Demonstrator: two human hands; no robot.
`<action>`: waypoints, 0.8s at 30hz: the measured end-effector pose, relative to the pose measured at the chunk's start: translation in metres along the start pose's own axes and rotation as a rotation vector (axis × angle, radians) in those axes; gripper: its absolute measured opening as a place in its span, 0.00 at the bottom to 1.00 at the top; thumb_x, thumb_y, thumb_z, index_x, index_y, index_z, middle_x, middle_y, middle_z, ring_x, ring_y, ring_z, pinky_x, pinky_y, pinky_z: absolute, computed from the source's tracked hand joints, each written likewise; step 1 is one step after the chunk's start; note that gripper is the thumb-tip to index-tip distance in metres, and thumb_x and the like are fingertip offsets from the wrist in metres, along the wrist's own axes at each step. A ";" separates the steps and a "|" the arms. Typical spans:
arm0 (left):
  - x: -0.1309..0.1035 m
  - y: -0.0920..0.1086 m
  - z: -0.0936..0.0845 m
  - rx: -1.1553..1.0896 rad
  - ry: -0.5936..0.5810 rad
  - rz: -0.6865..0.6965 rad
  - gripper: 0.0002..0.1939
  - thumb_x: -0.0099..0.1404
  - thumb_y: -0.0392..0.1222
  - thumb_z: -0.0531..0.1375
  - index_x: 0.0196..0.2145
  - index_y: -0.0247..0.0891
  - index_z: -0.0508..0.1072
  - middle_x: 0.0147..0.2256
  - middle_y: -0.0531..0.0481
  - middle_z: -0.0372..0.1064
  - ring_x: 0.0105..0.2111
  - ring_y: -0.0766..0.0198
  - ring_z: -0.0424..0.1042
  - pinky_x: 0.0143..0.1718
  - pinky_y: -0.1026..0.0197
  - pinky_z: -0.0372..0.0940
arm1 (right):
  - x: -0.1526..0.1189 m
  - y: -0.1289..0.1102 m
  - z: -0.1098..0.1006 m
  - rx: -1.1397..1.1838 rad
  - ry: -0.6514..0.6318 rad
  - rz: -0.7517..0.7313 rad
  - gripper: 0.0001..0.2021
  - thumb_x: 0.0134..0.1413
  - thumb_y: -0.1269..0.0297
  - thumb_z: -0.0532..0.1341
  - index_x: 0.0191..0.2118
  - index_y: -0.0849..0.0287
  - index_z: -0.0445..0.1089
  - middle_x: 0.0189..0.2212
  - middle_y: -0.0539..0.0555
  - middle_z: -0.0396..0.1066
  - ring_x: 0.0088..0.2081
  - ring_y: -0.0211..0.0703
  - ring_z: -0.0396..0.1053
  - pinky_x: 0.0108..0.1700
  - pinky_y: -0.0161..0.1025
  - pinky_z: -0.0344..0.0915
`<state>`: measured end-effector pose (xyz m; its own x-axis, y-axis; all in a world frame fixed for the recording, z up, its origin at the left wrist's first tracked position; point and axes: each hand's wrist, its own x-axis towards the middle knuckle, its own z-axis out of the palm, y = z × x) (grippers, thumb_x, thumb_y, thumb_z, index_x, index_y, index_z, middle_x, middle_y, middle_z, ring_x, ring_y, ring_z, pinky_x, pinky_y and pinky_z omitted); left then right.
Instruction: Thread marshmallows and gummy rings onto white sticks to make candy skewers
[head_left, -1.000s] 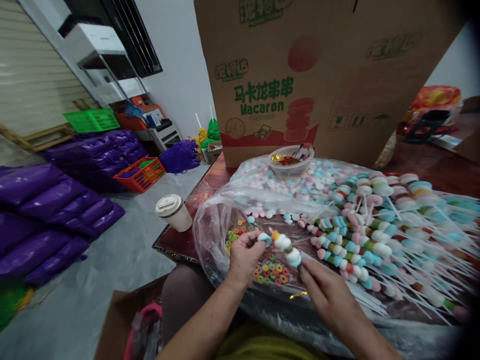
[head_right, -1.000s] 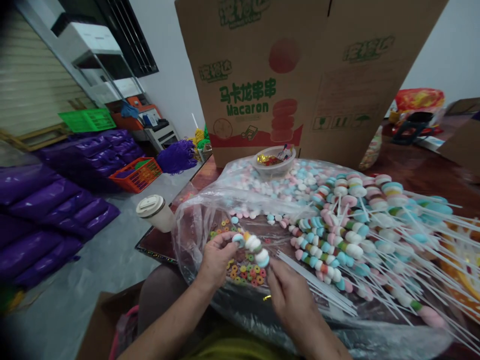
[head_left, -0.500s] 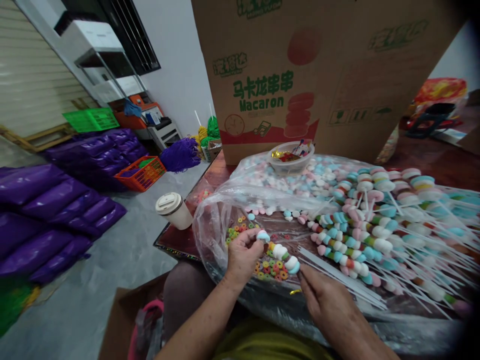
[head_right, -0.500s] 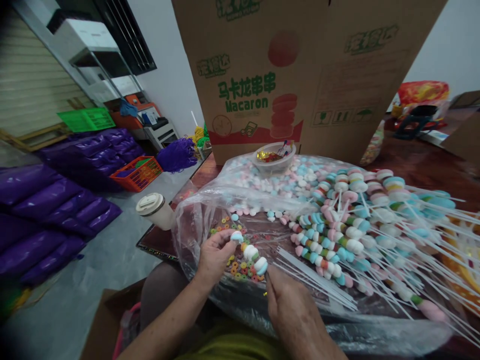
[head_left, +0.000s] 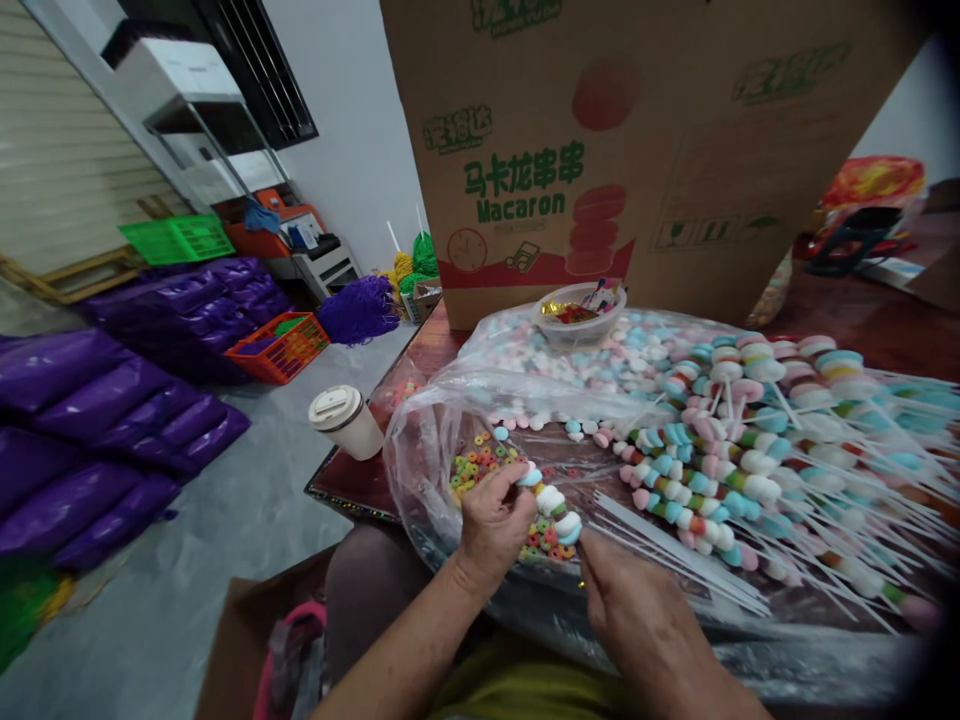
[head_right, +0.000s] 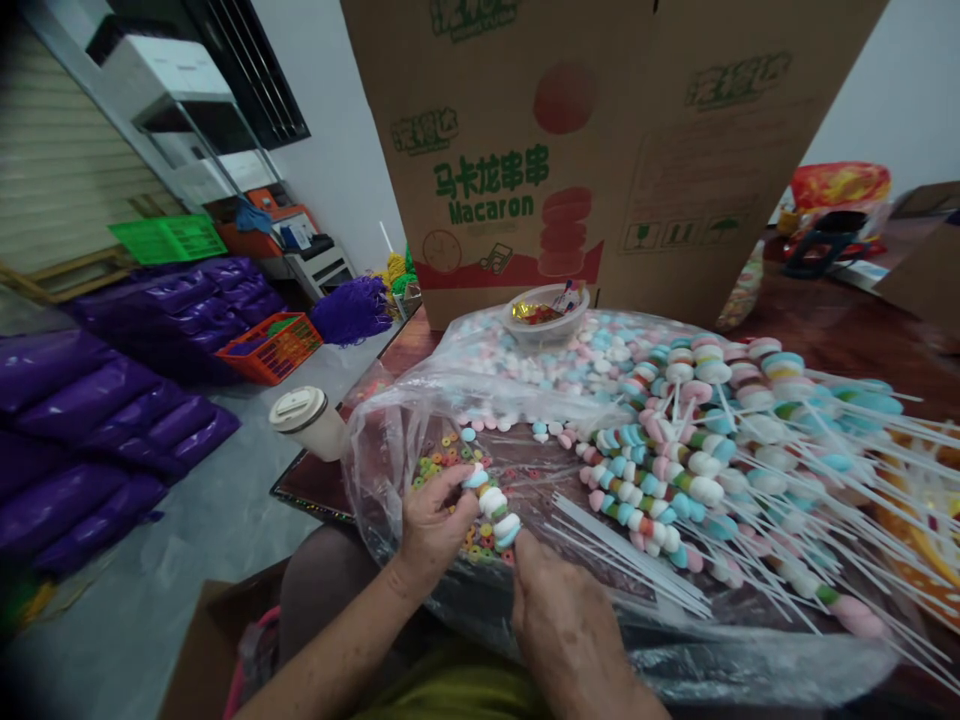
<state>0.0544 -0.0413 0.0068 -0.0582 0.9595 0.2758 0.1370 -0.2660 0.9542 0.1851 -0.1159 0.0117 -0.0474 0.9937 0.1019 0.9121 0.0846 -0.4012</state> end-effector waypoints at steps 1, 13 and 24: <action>0.000 0.002 0.000 -0.004 -0.012 0.010 0.16 0.45 0.29 0.58 0.31 0.43 0.77 0.33 0.49 0.74 0.34 0.59 0.70 0.42 0.59 0.62 | 0.000 -0.002 0.002 0.003 -0.021 0.005 0.12 0.51 0.71 0.45 0.30 0.57 0.65 0.22 0.54 0.71 0.24 0.42 0.68 0.24 0.35 0.53; 0.026 0.007 0.005 -0.613 -0.120 -0.356 0.07 0.53 0.42 0.59 0.28 0.36 0.67 0.23 0.55 0.64 0.23 0.72 0.62 0.27 0.68 0.58 | 0.009 0.012 0.004 0.119 0.025 -0.050 0.11 0.54 0.67 0.46 0.29 0.56 0.64 0.22 0.51 0.70 0.24 0.40 0.66 0.26 0.34 0.54; 0.012 0.007 0.032 -0.844 -0.032 -0.518 0.06 0.54 0.43 0.55 0.25 0.37 0.64 0.25 0.52 0.65 0.26 0.68 0.67 0.28 0.65 0.62 | 0.011 -0.004 0.005 0.023 -0.023 0.004 0.11 0.52 0.72 0.46 0.29 0.58 0.64 0.24 0.54 0.71 0.28 0.41 0.68 0.28 0.34 0.55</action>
<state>0.0866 -0.0292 0.0132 0.1163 0.9749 -0.1899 -0.6479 0.2194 0.7294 0.1789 -0.1053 0.0100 -0.0534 0.9954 0.0797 0.9026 0.0822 -0.4226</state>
